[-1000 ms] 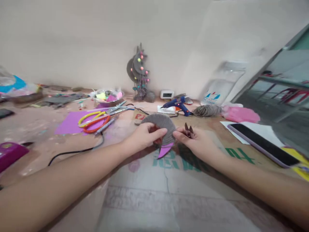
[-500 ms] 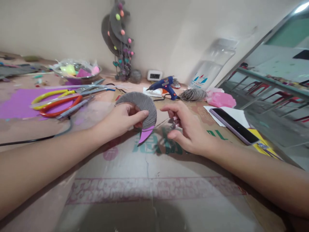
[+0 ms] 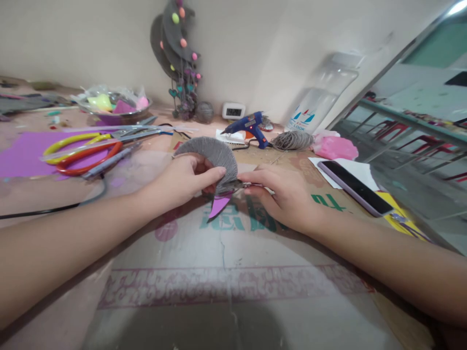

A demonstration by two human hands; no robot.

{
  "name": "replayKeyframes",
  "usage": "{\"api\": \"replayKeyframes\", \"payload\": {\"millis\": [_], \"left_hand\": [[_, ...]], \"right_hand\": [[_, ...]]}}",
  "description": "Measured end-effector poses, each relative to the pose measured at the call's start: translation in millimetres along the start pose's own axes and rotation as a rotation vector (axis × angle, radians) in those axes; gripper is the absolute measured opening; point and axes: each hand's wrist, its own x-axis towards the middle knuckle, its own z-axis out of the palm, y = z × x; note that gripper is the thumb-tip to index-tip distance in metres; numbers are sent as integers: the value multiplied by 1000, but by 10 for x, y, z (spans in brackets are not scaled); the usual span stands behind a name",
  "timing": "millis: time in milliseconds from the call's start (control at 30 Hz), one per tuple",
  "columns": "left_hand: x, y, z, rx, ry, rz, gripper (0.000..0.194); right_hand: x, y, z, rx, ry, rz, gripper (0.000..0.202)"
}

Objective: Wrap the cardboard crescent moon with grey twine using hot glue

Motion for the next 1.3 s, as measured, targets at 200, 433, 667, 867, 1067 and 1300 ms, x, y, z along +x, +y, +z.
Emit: {"api": "replayKeyframes", "payload": {"millis": [200, 433, 667, 867, 1067, 1300], "left_hand": [[-10, 7, 2, 4, 0, -26, 29], [-2, -23, -1, 16, -16, -14, 33], [-13, 2, -3, -27, -28, -27, 31], [14, -42, -5, -98, -62, -23, 31], [27, -66, -9, -120, -66, -32, 31], [13, -25, -15, -111, -65, -30, 30]], "right_hand": [[9, -11, -9, -97, -20, -33, 21], [18, -21, -13, -141, -44, -37, 23], [22, -16, -20, -191, -31, -75, 23], [26, -24, -30, -245, -27, -109, 24], [10, -17, -21, -260, -49, -111, 24], [-3, -4, -12, -250, -41, -116, 24]]}}
